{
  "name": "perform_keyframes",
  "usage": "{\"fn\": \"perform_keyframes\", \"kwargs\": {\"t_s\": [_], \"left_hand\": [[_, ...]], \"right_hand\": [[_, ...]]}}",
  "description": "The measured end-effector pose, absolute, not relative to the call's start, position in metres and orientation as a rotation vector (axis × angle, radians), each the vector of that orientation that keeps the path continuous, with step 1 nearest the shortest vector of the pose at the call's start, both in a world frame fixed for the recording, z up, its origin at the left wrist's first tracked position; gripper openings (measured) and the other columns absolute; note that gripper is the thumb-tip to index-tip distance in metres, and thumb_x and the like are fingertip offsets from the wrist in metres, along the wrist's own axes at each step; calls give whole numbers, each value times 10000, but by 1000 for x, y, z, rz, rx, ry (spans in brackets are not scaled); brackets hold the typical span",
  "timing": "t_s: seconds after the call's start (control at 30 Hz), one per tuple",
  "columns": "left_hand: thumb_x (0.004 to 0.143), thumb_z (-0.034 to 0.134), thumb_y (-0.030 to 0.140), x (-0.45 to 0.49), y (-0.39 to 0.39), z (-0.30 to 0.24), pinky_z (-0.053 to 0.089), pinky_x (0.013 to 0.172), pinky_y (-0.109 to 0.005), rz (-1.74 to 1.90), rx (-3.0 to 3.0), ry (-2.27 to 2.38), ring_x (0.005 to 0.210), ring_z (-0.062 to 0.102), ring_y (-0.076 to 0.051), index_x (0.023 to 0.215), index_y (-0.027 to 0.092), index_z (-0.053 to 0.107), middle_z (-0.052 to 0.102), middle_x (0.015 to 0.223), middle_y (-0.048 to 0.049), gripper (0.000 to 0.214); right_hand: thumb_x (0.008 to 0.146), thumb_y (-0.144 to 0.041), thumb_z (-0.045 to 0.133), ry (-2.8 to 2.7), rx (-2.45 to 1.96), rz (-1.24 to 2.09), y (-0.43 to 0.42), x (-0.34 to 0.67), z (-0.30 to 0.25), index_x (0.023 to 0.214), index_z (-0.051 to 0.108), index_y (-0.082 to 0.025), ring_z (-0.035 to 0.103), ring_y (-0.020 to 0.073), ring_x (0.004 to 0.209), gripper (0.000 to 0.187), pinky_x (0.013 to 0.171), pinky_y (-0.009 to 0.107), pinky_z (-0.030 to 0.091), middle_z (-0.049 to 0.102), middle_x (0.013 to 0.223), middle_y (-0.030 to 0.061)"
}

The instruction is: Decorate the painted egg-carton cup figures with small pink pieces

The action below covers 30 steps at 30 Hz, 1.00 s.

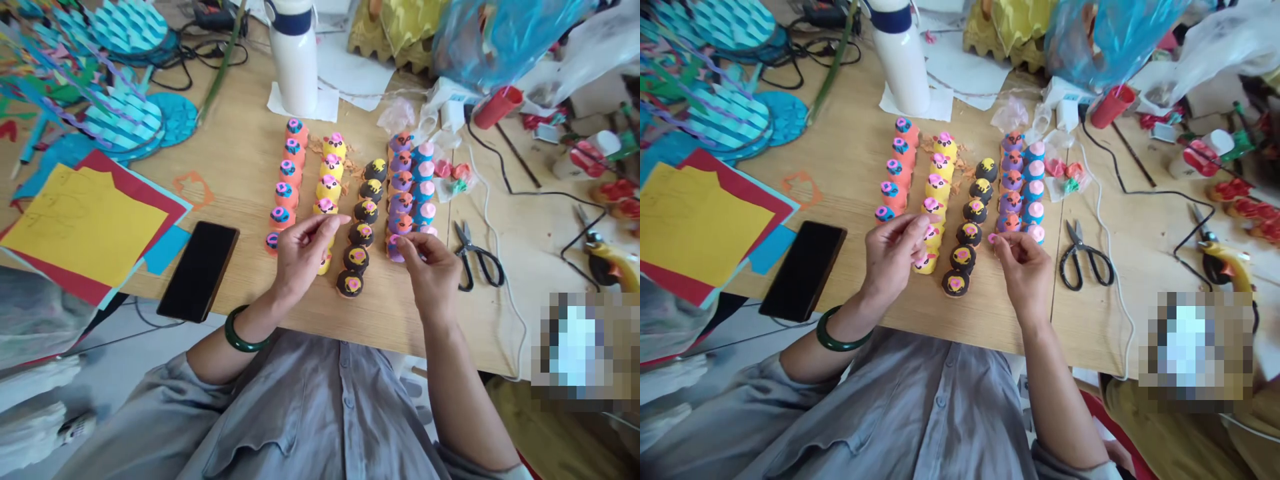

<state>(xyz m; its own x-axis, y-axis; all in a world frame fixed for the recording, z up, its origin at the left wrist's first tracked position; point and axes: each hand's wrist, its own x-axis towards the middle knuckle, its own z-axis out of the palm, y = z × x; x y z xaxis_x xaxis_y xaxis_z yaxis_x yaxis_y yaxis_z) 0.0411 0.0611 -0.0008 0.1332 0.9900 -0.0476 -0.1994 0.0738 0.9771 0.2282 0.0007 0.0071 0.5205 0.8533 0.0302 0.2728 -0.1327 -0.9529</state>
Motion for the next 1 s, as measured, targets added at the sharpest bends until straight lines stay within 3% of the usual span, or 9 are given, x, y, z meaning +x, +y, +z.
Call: {"fn": "perform_keyframes", "kwargs": {"t_s": [0.27,0.57,0.83,1.0], "left_hand": [[869,727,459,43,74,-16,241,360,-182,1262,993,965,425,299,-51,928,199,810,406,524,55,279],[900,689,463,38,78,-15,326,423,-198,1196,1053,1053,500,412,-61,926,198,801,675,733,-21,289],[918,665,441,39,76,-7,322,418,-213,1130,1082,1081,478,378,-56,945,206,807,700,773,-18,277],[919,659,460,40,76,-6,333,421,-208,1117,1101,1079,494,416,-61,947,201,808,707,774,-28,300]], "right_hand": [[791,-271,725,-1149,-1762,500,74,244,8,751,736,-179,425,102,570,101,556,266,346,610,656,-27],[811,-319,670,-1283,-1847,505,124,248,-3,742,702,-182,478,129,603,156,584,278,365,613,648,-12],[816,-316,651,-1389,-1956,427,127,245,-6,723,696,-186,500,141,598,166,586,291,356,632,660,6],[839,-296,642,-1497,-2003,160,126,241,-9,751,688,-194,547,171,667,143,658,323,397,654,718,20]]}}
